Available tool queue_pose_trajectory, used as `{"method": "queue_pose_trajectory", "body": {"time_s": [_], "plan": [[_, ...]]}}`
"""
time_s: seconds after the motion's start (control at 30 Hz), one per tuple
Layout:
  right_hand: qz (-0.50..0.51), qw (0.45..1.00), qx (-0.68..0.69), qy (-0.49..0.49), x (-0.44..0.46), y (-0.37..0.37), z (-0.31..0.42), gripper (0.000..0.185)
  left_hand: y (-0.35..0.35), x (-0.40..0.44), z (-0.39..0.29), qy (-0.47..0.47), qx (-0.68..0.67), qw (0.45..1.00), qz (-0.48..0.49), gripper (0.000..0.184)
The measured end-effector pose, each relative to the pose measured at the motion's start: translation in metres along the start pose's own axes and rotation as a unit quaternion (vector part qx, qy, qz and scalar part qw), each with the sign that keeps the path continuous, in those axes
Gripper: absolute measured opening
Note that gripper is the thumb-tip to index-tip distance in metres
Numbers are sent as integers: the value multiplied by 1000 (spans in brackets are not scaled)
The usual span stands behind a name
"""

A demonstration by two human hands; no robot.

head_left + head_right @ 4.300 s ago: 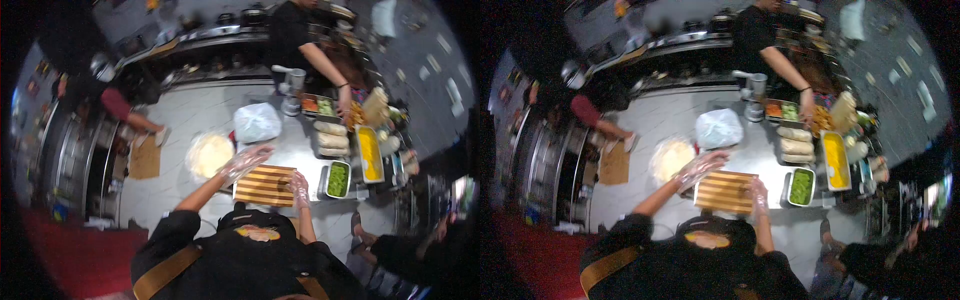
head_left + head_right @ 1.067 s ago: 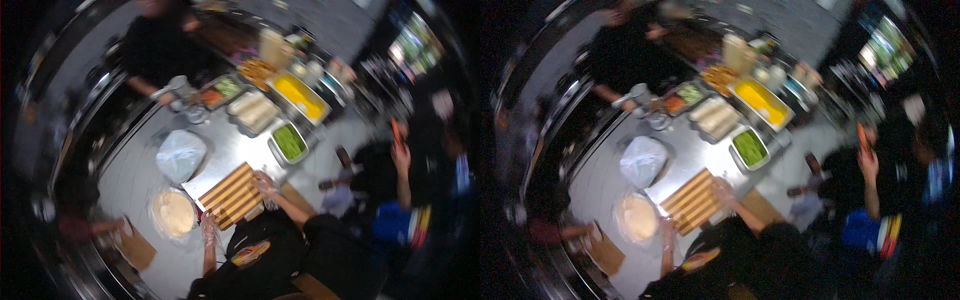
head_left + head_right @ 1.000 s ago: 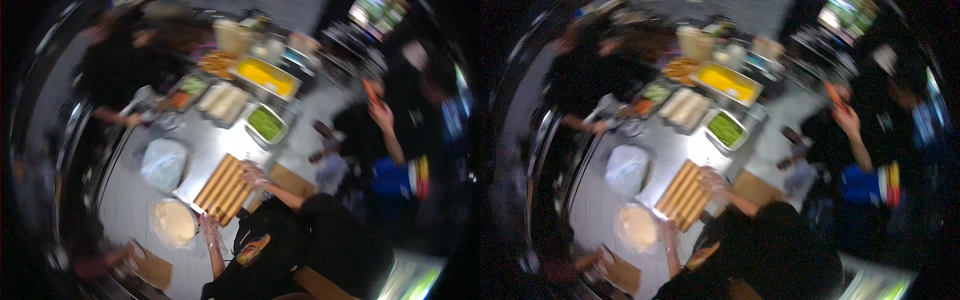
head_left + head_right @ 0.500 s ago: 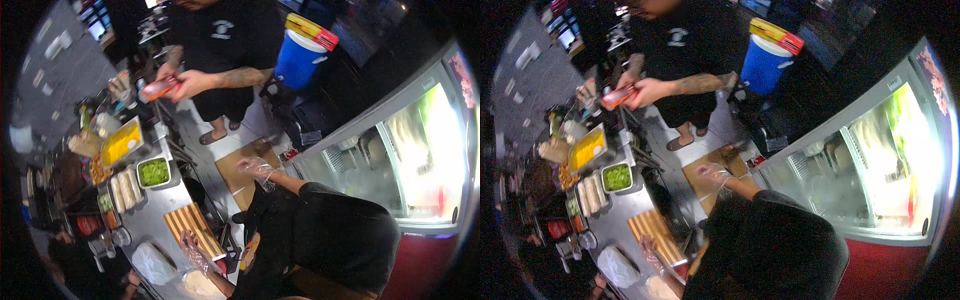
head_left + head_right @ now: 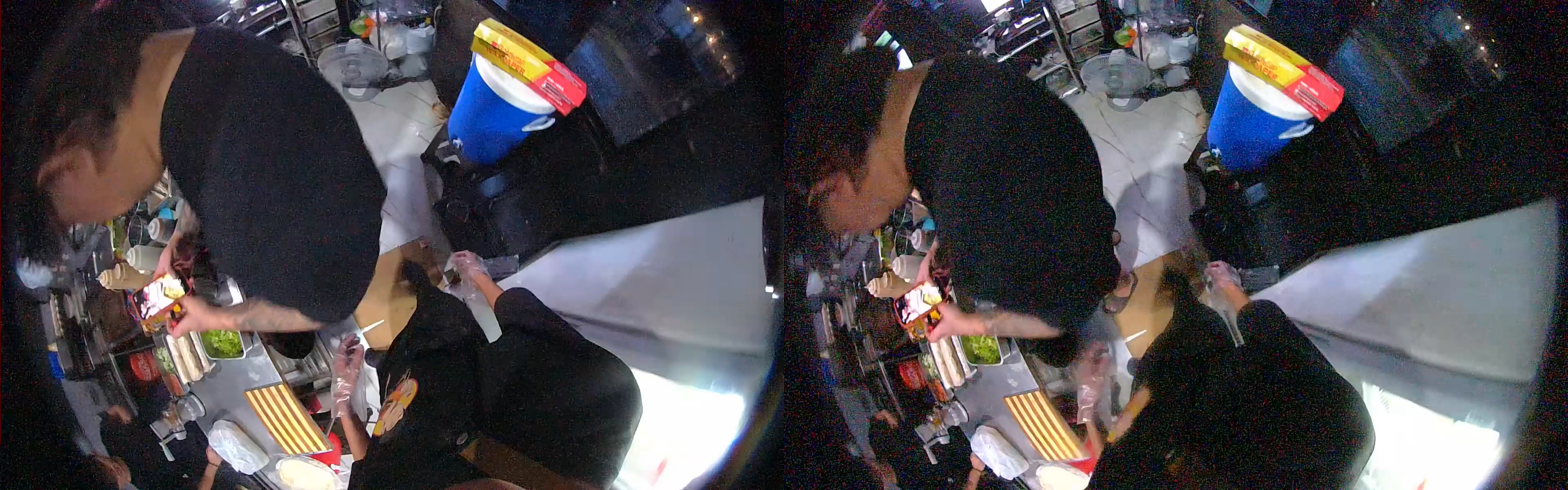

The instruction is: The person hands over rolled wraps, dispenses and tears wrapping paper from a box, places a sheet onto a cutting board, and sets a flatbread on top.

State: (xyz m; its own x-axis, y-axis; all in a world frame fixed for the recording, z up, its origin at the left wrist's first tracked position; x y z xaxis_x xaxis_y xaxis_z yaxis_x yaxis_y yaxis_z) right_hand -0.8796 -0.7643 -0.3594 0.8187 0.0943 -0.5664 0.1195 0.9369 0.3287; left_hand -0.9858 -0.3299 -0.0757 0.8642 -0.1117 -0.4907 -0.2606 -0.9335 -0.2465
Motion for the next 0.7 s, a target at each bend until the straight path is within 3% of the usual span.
{"method": "queue_pose_trajectory", "body": {"time_s": [0.07, 0.1, 0.13, 0.17, 0.2, 0.23, 0.27, 0.33, 0.4, 0.53, 0.57, 0.6, 0.7], "plan": [[-57, 952, -287, 91, 17, -30, 17, 31, 26, 21, -41, -17, 84, 995, 41, 42], [-40, 965, -251, 71, 25, -32, 25, 34, 38, 33, -19, -44, -8, 995, 90, 44], [-24, 976, -212, 52, 39, -34, 36, 38, 48, 40, 16, -45, 52, 991, 113, 47], [-50, 964, -260, 30, 51, -41, 49, 38, 54, 44, -4, 76, 89, 990, 79, 46], [-79, 948, -307, 10, 54, -42, 72, 38, 65, 49, -27, 113, 111, 985, 69, 44], [-51, 976, -210, -31, 53, -34, 88, 37, 77, 55, -49, 148, 133, 978, 57, 42], [-28, 991, -109, -78, 49, -20, 109, 36, 84, 62, -68, 105, 148, 981, 67, 40], [-28, 994, -40, -98, 30, 5, 154, 36, 107, 85, -66, 138, 124, 978, 100, 37], [-117, 986, -79, -85, 7, 23, 198, 35, 128, 105, -75, 124, 78, 975, 167, 37], [-7, 973, 66, -222, 6, 19, 295, 43, 155, 139, -128, 237, 138, 948, 161, 39], [-102, 969, 11, -223, -9, 21, 336, 42, 156, 148, -140, 224, 64, 956, 180, 39], [-112, 956, 93, -253, -3, 6, 365, 43, 160, 154, -149, 208, -11, 958, 199, 38], [-166, 908, 137, -359, 7, -22, 460, 54, 187, 185, -187, 154, -238, 928, 243, 36]]}}
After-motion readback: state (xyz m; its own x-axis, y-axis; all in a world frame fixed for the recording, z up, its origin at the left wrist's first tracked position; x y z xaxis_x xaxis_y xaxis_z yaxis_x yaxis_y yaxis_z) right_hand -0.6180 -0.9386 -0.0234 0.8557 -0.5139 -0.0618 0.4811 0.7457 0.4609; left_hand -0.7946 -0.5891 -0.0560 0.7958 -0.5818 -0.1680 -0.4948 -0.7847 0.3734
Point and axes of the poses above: each hand's wrist, its own x-axis towards the middle knuckle, its own y-axis out of the palm, z = x × y, the point moved 7 cm from there along x, towards the middle knuckle, and after that the axes turned 8 degrees about z, right-handed, at the moved point
